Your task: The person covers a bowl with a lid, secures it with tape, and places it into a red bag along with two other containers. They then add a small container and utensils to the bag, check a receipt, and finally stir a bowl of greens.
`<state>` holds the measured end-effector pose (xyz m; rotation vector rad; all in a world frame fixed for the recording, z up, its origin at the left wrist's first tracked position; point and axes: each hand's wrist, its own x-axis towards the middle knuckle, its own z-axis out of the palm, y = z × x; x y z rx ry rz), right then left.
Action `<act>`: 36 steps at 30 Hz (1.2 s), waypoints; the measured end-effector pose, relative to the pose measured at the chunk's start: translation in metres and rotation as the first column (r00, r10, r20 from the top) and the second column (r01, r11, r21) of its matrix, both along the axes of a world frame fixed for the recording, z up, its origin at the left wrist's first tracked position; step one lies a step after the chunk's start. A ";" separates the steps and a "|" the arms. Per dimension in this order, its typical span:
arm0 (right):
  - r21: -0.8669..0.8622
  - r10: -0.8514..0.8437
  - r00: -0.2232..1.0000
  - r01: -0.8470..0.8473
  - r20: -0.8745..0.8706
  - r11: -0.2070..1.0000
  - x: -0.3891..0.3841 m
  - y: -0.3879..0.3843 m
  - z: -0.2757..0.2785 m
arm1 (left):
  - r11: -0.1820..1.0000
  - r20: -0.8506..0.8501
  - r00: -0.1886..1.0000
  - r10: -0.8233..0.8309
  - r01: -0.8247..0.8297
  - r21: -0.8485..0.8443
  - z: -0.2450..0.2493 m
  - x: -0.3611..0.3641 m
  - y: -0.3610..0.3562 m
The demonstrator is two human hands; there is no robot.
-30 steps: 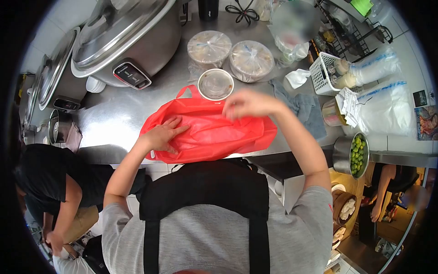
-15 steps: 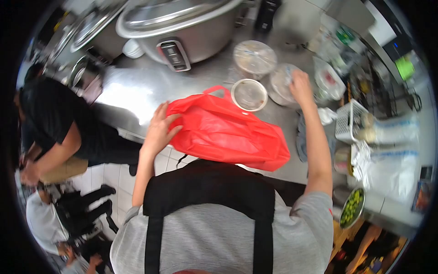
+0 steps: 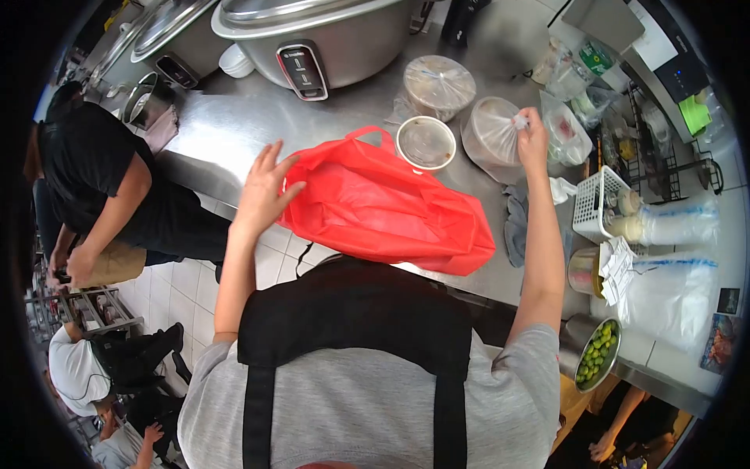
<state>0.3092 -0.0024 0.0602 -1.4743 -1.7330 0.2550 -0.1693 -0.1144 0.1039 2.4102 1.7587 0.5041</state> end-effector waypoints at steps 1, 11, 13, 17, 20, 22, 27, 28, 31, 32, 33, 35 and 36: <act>0.038 -0.031 0.995 0.035 -0.095 0.999 0.002 -0.003 0.002 | 1.000 0.008 1.000 -0.003 0.003 -0.012 -0.005 -0.006 -0.002; 0.233 0.098 0.977 -0.052 -0.190 0.971 -0.083 -0.070 0.158 | 0.988 -0.040 0.998 -0.047 0.041 -0.147 -0.023 0.002 0.029; 0.211 0.199 0.956 -0.154 -0.214 0.965 -0.112 -0.079 0.170 | 0.987 -0.063 0.997 -0.041 0.030 -0.157 -0.022 0.006 0.034; 0.047 0.347 0.841 -0.361 -0.414 0.931 -0.177 -0.087 0.156 | 0.992 -0.065 0.991 -0.115 0.111 -0.064 -0.042 0.000 0.043; -0.025 0.461 0.732 -0.545 -0.501 0.838 -0.222 -0.094 0.124 | 0.982 -0.010 0.986 -0.166 0.164 -0.089 -0.033 -0.002 0.040; -0.044 0.508 0.637 -0.647 -0.581 0.761 -0.241 -0.094 0.095 | 0.973 0.031 0.985 -0.171 0.174 -0.149 -0.028 -0.004 0.038; -0.157 0.529 0.703 -0.660 -0.476 0.735 -0.239 -0.107 0.047 | 0.957 0.114 0.972 -0.205 0.224 -0.182 -0.030 -0.024 0.040; -0.158 0.533 0.700 -0.664 -0.475 0.731 -0.232 -0.111 0.047 | 0.945 0.130 0.969 -0.208 0.233 -0.230 -0.028 -0.027 0.038; -0.300 0.493 0.808 -0.581 -0.323 0.757 -0.201 -0.123 0.051 | 0.951 0.117 0.981 -0.154 0.180 -0.250 -0.020 -0.033 0.032; -0.298 0.453 0.843 -0.530 -0.292 0.794 -0.191 -0.126 0.055 | 0.953 0.091 0.986 -0.140 0.159 -0.258 -0.020 -0.035 0.031; -0.303 0.457 0.841 -0.533 -0.289 0.790 -0.181 -0.130 0.060 | 0.953 0.095 0.986 -0.134 0.155 -0.260 -0.021 -0.037 0.030; -0.411 0.308 0.917 -0.390 -0.252 0.824 -0.166 -0.138 0.069 | 0.947 0.094 0.978 -0.188 0.206 -0.245 -0.023 -0.039 0.031; -0.413 0.306 0.918 -0.388 -0.253 0.824 -0.162 -0.141 0.073 | 0.946 0.094 0.977 -0.190 0.208 -0.247 -0.023 -0.036 0.029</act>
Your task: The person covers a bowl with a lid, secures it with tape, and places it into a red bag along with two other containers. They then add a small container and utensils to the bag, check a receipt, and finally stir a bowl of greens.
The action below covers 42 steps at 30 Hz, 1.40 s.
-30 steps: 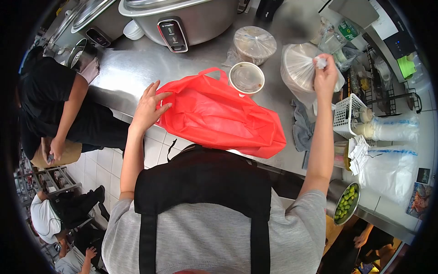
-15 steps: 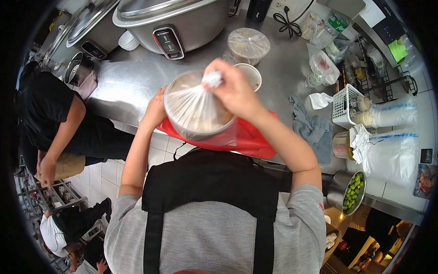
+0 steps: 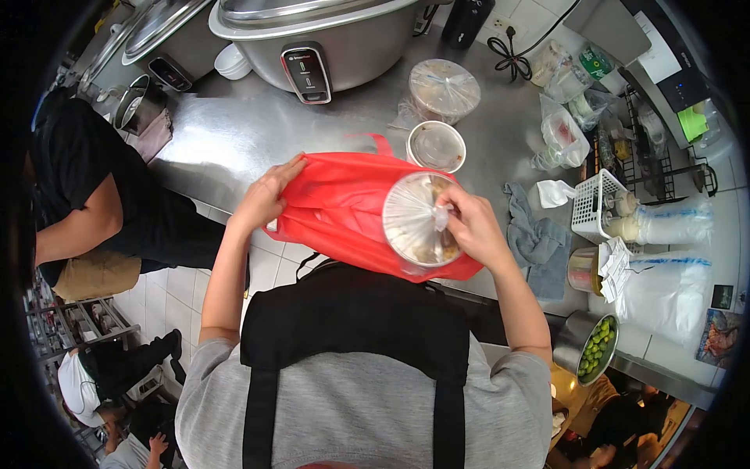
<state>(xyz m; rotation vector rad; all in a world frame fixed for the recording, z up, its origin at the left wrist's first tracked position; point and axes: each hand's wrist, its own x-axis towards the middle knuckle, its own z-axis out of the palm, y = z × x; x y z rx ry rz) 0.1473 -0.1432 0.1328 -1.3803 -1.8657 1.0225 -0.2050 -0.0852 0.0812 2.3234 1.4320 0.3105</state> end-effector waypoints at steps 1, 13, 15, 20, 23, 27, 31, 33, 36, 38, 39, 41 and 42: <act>-0.001 -0.014 0.998 0.014 0.069 1.000 0.003 -0.003 0.003 | 1.000 0.028 0.999 -0.025 0.026 -0.017 0.001 0.007 -0.003; -0.017 0.047 0.995 -0.045 0.094 0.999 0.054 0.101 0.001 | 0.999 0.035 0.999 -0.041 0.040 0.017 0.015 0.034 0.007; 0.294 -0.270 0.912 0.178 0.309 0.939 0.067 0.164 -0.022 | 0.998 0.095 0.994 -0.058 0.054 0.043 0.013 0.030 0.002; 0.304 -0.241 0.846 0.099 0.475 0.948 0.038 0.253 -0.046 | 0.998 0.203 0.978 0.052 -0.056 0.014 0.018 0.023 -0.014; 0.174 -0.113 0.717 -0.011 0.688 0.985 0.036 0.283 -0.047 | 0.992 0.345 0.938 0.036 -0.075 0.099 0.015 0.013 -0.025; 0.154 0.012 0.683 -0.181 0.731 0.971 0.044 0.293 -0.041 | 0.951 0.466 0.860 0.210 -0.291 0.108 0.015 0.005 -0.043; 0.288 -0.107 0.606 -0.211 0.788 0.934 0.026 0.270 -0.032 | 0.892 0.528 0.785 0.323 -0.439 0.107 0.006 -0.005 -0.055; 0.385 -0.207 0.687 -0.115 0.697 0.915 0.027 0.266 -0.033 | 0.876 0.555 0.752 0.355 -0.476 0.085 0.001 -0.003 -0.059; 0.415 -0.282 0.814 0.056 0.508 0.908 0.041 0.274 -0.042 | 0.850 0.589 0.711 0.385 -0.522 0.076 0.003 0.000 -0.062; 0.440 -0.338 0.840 0.135 0.425 0.888 0.052 0.271 -0.038 | 0.833 0.604 0.688 0.402 -0.548 0.070 0.005 -0.001 -0.064; 0.448 -0.394 0.853 0.221 0.341 0.866 0.052 0.266 -0.033 | 0.831 0.607 0.685 0.404 -0.552 0.069 0.006 -0.001 -0.064; 0.456 -0.401 0.875 0.251 0.270 0.854 0.060 0.260 -0.018 | 0.800 0.642 0.610 0.464 -0.600 -0.009 0.006 0.000 -0.063; 0.469 -0.411 0.892 0.285 0.190 0.836 0.063 0.256 -0.003 | 0.804 0.641 0.613 0.462 -0.594 -0.011 0.005 0.001 -0.061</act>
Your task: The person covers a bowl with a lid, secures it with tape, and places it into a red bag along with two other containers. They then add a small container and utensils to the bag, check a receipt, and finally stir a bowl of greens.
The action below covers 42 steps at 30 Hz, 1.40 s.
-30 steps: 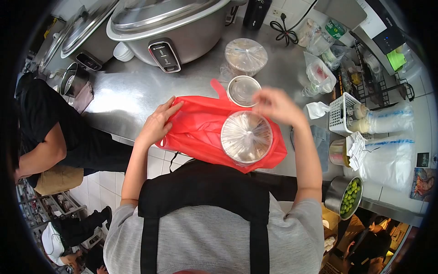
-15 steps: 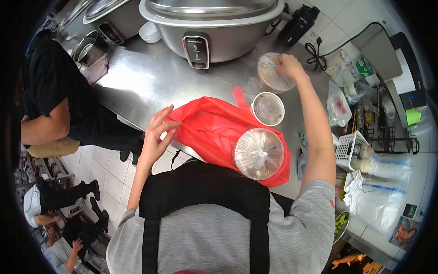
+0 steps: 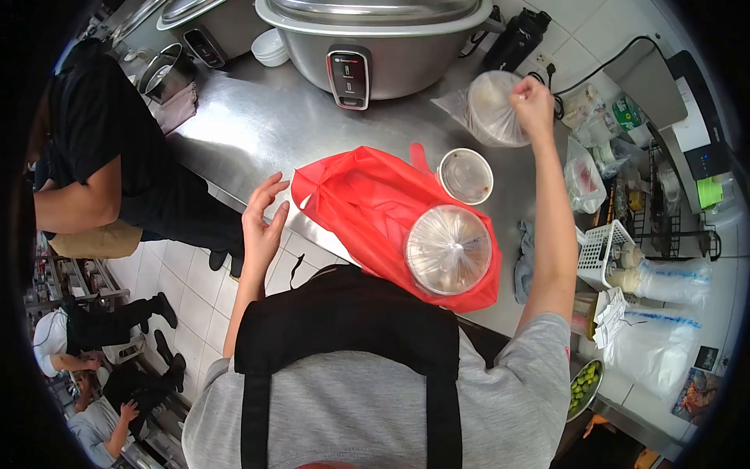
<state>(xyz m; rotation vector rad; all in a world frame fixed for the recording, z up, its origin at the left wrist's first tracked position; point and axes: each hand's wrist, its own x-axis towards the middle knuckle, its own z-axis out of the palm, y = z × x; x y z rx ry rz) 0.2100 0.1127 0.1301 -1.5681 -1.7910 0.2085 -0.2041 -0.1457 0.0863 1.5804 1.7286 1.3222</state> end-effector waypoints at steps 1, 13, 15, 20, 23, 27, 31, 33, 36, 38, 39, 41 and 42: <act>-0.001 -0.008 1.000 0.008 0.000 1.000 -0.001 -0.007 0.016 | 0.999 -0.045 0.998 -0.043 0.044 0.027 -0.002 0.001 0.004; -0.019 0.456 0.744 -0.532 -0.488 0.847 -0.120 -0.141 0.089 | 0.936 -0.626 0.704 -0.336 0.327 -0.134 -0.013 0.033 0.056; -0.081 0.398 0.635 -0.589 -0.662 0.804 -0.142 -0.153 0.061 | 0.909 -0.379 0.827 -0.416 0.390 -0.145 -0.023 0.030 0.059; -0.220 0.261 0.570 -0.638 -0.779 0.738 -0.180 -0.171 -0.012 | 0.758 0.340 0.806 -0.485 0.581 -0.296 -0.041 0.010 0.070; -0.309 0.306 0.719 -0.587 -0.624 0.748 -0.185 -0.179 -0.028 | 0.713 -0.183 0.690 -0.700 0.687 -0.139 -0.023 0.010 0.069; -0.367 0.397 0.849 -0.514 -0.349 0.775 -0.184 -0.189 -0.018 | 0.726 -0.259 0.679 -0.687 0.656 -0.206 -0.021 0.011 0.062; -0.320 0.498 0.854 -0.518 -0.148 0.793 -0.180 -0.186 -0.030 | 0.792 -0.175 0.774 -0.609 0.585 -0.174 -0.007 0.023 0.060; -0.355 0.689 0.725 -0.650 -0.023 0.672 -0.181 -0.184 -0.036 | 0.807 -0.164 0.791 -0.589 0.567 -0.163 0.002 0.026 0.061; -0.281 0.778 0.624 -0.762 -0.078 0.583 -0.181 -0.186 -0.021 | 0.787 -0.098 0.785 -0.612 0.593 -0.168 0.016 0.033 0.060; -0.310 0.779 0.623 -0.756 -0.071 0.577 -0.178 -0.189 -0.020 | 0.790 -0.097 0.789 -0.606 0.584 -0.186 0.019 0.035 0.059; -0.386 0.767 0.639 -0.723 -0.056 0.573 -0.176 -0.191 -0.020 | 0.790 -0.087 0.792 -0.604 0.580 -0.198 0.020 0.037 0.059; -0.253 0.763 0.646 -0.744 -0.038 0.618 -0.163 -0.201 -0.016 | 0.802 -0.117 0.795 -0.595 0.578 -0.151 0.011 0.034 0.063; -0.197 0.701 0.704 -0.707 -0.112 0.679 -0.150 -0.203 -0.011 | 0.827 -0.142 0.814 -0.563 0.553 -0.105 0.008 0.032 0.064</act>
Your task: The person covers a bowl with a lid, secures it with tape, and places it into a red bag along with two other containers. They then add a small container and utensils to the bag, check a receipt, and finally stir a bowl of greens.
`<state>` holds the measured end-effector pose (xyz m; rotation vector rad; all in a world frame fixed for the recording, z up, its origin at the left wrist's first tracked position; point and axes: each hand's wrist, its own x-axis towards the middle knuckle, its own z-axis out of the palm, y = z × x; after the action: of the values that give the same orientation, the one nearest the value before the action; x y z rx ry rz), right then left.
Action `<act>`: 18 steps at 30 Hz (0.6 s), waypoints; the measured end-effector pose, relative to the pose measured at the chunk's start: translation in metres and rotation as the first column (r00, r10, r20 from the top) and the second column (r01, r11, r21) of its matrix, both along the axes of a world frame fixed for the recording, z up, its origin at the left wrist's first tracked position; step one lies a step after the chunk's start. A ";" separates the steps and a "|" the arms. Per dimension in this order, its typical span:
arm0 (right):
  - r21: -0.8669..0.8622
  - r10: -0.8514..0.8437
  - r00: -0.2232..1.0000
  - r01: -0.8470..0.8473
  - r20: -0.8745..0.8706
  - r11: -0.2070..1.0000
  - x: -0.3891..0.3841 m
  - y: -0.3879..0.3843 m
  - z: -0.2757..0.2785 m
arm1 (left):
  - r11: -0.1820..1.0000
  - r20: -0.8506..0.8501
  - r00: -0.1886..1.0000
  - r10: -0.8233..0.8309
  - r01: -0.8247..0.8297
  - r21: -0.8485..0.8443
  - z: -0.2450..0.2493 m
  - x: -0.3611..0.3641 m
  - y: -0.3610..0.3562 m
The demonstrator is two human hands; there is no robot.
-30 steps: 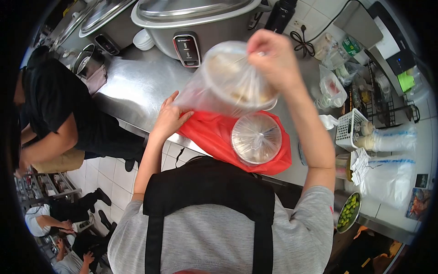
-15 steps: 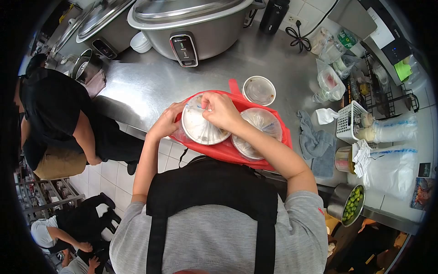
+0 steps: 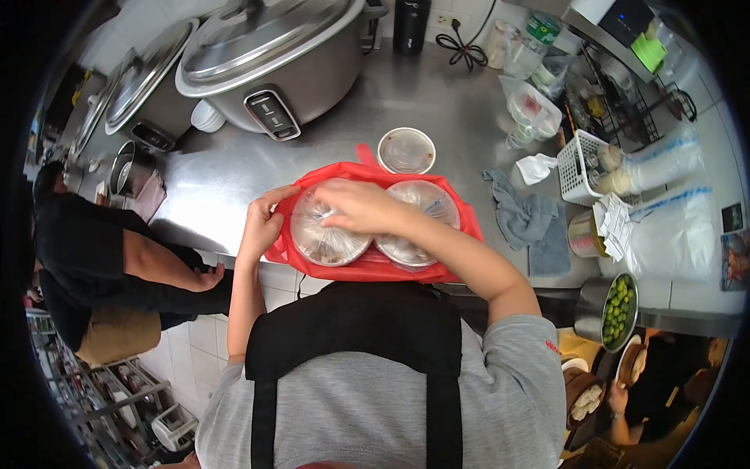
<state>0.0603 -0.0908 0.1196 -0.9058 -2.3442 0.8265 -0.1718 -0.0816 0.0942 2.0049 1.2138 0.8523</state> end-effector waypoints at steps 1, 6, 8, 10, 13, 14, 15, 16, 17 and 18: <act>-0.022 -0.088 0.992 0.086 -0.093 0.996 0.015 -0.004 0.006 | 0.999 -0.064 0.997 0.040 -0.041 -0.020 0.009 0.000 -0.003; 0.137 -0.493 0.865 0.480 0.087 0.866 0.086 -0.058 0.014 | 0.961 -0.287 0.953 0.097 -0.015 0.275 0.038 0.022 -0.021; 0.174 -0.482 0.864 0.457 0.149 0.872 0.056 -0.087 -0.005 | 0.922 -0.249 0.935 -0.252 0.310 0.232 0.037 0.059 -0.029; 0.214 -0.485 0.850 0.445 0.204 0.870 0.042 -0.092 -0.020 | 0.919 -0.339 0.907 -0.249 0.332 0.214 0.013 0.088 -0.031; 0.265 -0.541 0.781 0.476 0.310 0.839 0.047 -0.087 -0.029 | 0.923 -0.436 0.858 -0.271 0.361 0.136 0.009 0.099 -0.025; 0.263 -0.552 0.775 0.489 0.307 0.832 0.052 -0.088 -0.029 | 0.930 -0.444 0.847 -0.292 0.360 0.076 0.010 0.100 -0.024; 0.248 -0.539 0.780 0.481 0.318 0.841 0.058 -0.090 -0.029 | 0.925 -0.447 0.842 -0.303 0.372 0.075 0.011 0.101 -0.023; 0.239 -0.527 0.783 0.470 0.330 0.849 0.063 -0.089 -0.029 | 0.924 -0.449 0.838 -0.311 0.377 0.063 0.011 0.103 -0.020; 0.244 -0.536 0.777 0.479 0.329 0.844 0.066 -0.087 -0.029 | 0.924 -0.450 0.834 -0.319 0.380 0.049 0.010 0.105 -0.018; 0.250 -0.539 0.776 0.479 0.329 0.842 0.068 -0.086 -0.030 | 0.921 -0.450 0.832 -0.325 0.387 0.051 0.009 0.108 -0.017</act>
<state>0.1284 -0.1764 0.0901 -1.6648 -2.2417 0.2479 -0.0635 -0.0986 0.1028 2.5256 0.9636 0.3145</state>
